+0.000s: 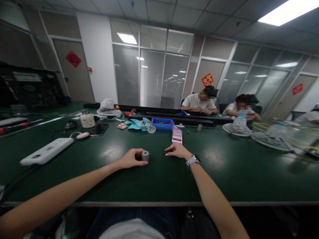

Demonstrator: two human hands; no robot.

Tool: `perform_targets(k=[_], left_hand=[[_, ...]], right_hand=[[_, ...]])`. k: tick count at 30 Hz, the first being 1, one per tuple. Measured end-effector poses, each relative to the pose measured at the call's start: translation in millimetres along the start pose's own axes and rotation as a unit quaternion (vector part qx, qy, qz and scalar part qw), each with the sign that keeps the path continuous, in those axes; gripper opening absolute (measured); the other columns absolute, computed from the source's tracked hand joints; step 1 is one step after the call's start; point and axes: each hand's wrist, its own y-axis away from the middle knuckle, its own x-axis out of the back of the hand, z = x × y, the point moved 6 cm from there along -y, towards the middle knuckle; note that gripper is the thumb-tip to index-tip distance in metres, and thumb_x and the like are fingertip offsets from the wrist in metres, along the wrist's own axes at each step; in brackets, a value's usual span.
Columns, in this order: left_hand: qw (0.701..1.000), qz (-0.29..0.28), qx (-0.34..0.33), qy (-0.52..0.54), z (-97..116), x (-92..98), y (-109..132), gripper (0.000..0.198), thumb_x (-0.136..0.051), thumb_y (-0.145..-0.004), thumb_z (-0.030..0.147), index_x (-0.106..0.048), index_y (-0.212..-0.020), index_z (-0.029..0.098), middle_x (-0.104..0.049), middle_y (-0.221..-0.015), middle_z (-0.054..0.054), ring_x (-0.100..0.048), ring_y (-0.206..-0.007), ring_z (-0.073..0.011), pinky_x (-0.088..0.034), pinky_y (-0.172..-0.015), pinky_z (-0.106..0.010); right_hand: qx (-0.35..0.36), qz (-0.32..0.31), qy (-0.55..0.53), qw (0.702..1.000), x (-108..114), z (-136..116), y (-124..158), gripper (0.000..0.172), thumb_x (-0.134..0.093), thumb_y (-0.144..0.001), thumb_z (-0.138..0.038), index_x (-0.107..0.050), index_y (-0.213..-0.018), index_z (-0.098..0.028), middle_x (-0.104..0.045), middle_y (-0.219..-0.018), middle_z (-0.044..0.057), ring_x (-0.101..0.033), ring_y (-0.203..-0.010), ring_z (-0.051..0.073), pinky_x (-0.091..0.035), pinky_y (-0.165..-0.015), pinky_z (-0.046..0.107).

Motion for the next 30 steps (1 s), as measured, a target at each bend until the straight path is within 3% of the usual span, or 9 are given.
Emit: perform_targets(k=[6,10,13,16,30], left_hand=[[1.0,0.002,0.011,-0.003,2.6,-0.3,0.3,0.047,-0.078,-0.072,0.047,-0.07,-0.107,0.015,-0.074,-0.101,-0.008,-0.068,-0.091,-0.023,-0.051,-0.083,-0.033],[1.0,-0.004,0.008,0.003,4.4,-0.1,1.1,0.045,-0.077,-0.073,0.046,-0.071,-0.105,0.015,-0.075,-0.098,-0.007,-0.069,-0.089,-0.0228,-0.051,-0.081,-0.032],[1.0,-0.009,0.0,0.008,6.3,-0.2,2.0,0.043,-0.077,-0.073,0.044,-0.07,-0.104,0.015,-0.075,-0.095,-0.007,-0.069,-0.087,-0.0219,-0.051,-0.078,-0.031],[1.0,-0.006,-0.01,0.01,8.0,0.0,2.9,0.038,-0.077,-0.074,0.042,-0.071,-0.101,0.015,-0.074,-0.092,-0.005,-0.068,-0.084,-0.0205,-0.05,-0.077,-0.029],[1.0,0.0,-0.005,-0.016,6.0,0.5,3.8,0.044,-0.076,-0.074,0.048,-0.071,-0.103,0.015,-0.075,-0.093,-0.006,-0.069,-0.085,-0.0228,-0.051,-0.076,-0.031]], right_hand=[[0.016,0.023,-0.035,0.999,-6.6,-14.8,-2.5,0.028,-0.071,-0.079,-0.042,-0.08,-0.095,-0.021,-0.071,-0.079,0.004,-0.057,-0.069,0.015,-0.041,-0.06,0.024],[0.058,0.11,-0.091,0.988,-8.9,-59.9,-0.3,0.027,-0.066,-0.085,-0.041,-0.078,-0.099,-0.021,-0.07,-0.088,0.005,-0.061,-0.077,0.017,-0.045,-0.067,0.027],[0.098,0.129,-0.118,0.98,-19.6,-98.6,1.7,0.023,-0.065,-0.087,-0.038,-0.077,-0.098,-0.022,-0.071,-0.088,0.004,-0.062,-0.078,0.017,-0.047,-0.069,0.028],[0.116,0.127,-0.128,0.977,-28.9,-118.8,2.1,0.018,-0.066,-0.088,-0.033,-0.077,-0.096,-0.022,-0.071,-0.088,0.004,-0.063,-0.079,0.017,-0.048,-0.07,0.028],[0.112,0.135,-0.132,0.976,-32.2,-123.6,-1.0,0.016,-0.066,-0.088,-0.032,-0.077,-0.095,-0.022,-0.07,-0.087,0.004,-0.063,-0.079,0.018,-0.049,-0.071,0.029]])
